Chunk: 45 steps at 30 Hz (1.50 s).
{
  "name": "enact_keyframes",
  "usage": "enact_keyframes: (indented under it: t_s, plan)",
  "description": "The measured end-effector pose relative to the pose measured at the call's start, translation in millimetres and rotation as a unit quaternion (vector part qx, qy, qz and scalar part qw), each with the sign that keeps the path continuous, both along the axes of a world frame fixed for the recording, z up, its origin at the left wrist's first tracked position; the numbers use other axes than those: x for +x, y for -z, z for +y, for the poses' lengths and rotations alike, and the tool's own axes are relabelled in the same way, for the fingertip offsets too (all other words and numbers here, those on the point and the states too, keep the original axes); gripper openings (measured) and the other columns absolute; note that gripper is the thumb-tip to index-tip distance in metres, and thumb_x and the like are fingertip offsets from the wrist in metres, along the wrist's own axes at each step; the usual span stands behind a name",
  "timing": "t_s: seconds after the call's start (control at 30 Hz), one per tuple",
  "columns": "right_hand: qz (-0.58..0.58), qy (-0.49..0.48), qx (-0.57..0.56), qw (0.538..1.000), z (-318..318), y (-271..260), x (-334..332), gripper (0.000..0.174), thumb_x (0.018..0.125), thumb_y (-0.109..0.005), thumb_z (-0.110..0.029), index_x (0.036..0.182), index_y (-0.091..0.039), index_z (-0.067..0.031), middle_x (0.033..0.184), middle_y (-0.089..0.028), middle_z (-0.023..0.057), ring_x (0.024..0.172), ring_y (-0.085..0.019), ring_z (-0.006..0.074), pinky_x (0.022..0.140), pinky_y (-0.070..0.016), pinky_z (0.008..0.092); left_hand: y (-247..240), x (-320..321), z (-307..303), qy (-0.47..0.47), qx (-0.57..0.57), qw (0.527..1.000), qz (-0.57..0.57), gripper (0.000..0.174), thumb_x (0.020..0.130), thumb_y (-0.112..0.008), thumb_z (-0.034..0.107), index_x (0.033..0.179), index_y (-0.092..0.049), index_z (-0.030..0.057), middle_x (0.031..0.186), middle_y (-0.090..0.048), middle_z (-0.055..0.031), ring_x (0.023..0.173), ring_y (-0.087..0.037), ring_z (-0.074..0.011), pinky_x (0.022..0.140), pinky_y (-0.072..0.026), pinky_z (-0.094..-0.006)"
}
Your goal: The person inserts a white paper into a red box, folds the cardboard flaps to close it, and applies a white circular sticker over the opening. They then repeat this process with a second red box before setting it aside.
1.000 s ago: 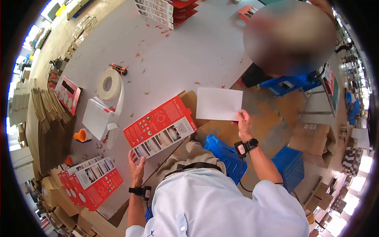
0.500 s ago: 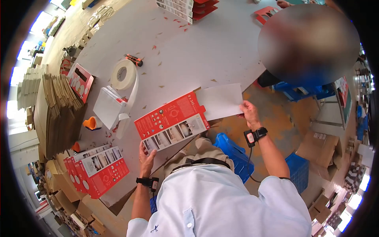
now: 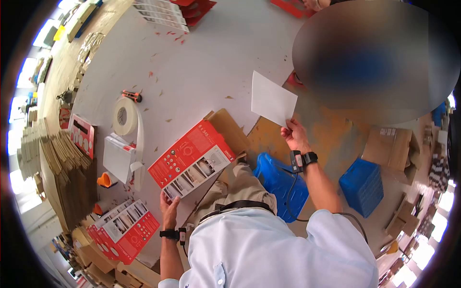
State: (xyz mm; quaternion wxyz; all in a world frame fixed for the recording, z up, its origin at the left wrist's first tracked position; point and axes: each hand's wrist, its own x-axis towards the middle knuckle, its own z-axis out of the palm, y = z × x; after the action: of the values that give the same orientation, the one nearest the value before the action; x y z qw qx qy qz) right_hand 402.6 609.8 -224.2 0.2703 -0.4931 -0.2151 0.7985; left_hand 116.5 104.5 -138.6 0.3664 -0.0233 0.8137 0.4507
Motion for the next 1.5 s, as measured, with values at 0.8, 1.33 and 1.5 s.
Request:
enact_keyframes:
  t_s: [0.8, 1.33, 1.5]
  plan:
    - [0.286, -0.252, -0.135, 0.915, -78, -19, -110, 0.046, 0.108, -0.058, -0.019, 0.150, -0.050, -0.0024, 0.150, -0.059, 0.0103, 0.136, -0.059, 0.0304, 0.112, -0.0497, 0.0625, -14, -53, 279, 0.549, 0.087, 0.816, 0.156, 0.052, 0.092, -0.067, 0.032, 0.141, -0.064, 0.0149, 0.144, -0.064, -0.0110, 0.137, -0.053, -0.0325, 0.115, -0.0321, -0.0566]
    - [0.254, -0.508, -0.183, 0.802, -54, -11, -150, 0.035, 0.107, -0.063, -0.015, 0.139, -0.056, -0.0029, 0.131, -0.066, 0.0102, 0.124, -0.065, 0.0272, 0.111, -0.0515, 0.0535, 33, -58, 321, 0.747, -0.170, 0.502, 0.401, 0.038, 0.097, -0.057, 0.044, 0.116, -0.066, 0.0129, 0.116, -0.063, -0.0099, 0.103, -0.060, -0.0310, 0.078, -0.0445, -0.0552]
    - [0.262, -0.543, -0.219, 0.767, -53, 15, -155, 0.031, 0.106, -0.063, -0.015, 0.137, -0.061, -0.0064, 0.124, -0.069, 0.0053, 0.115, -0.067, 0.0204, 0.103, -0.0537, 0.0403, 36, -62, 321, 0.742, -0.167, 0.523, 0.383, 0.030, 0.091, -0.065, 0.037, 0.088, -0.081, 0.0118, 0.085, -0.076, -0.0087, 0.071, -0.075, -0.0282, 0.049, -0.0564, -0.0514]
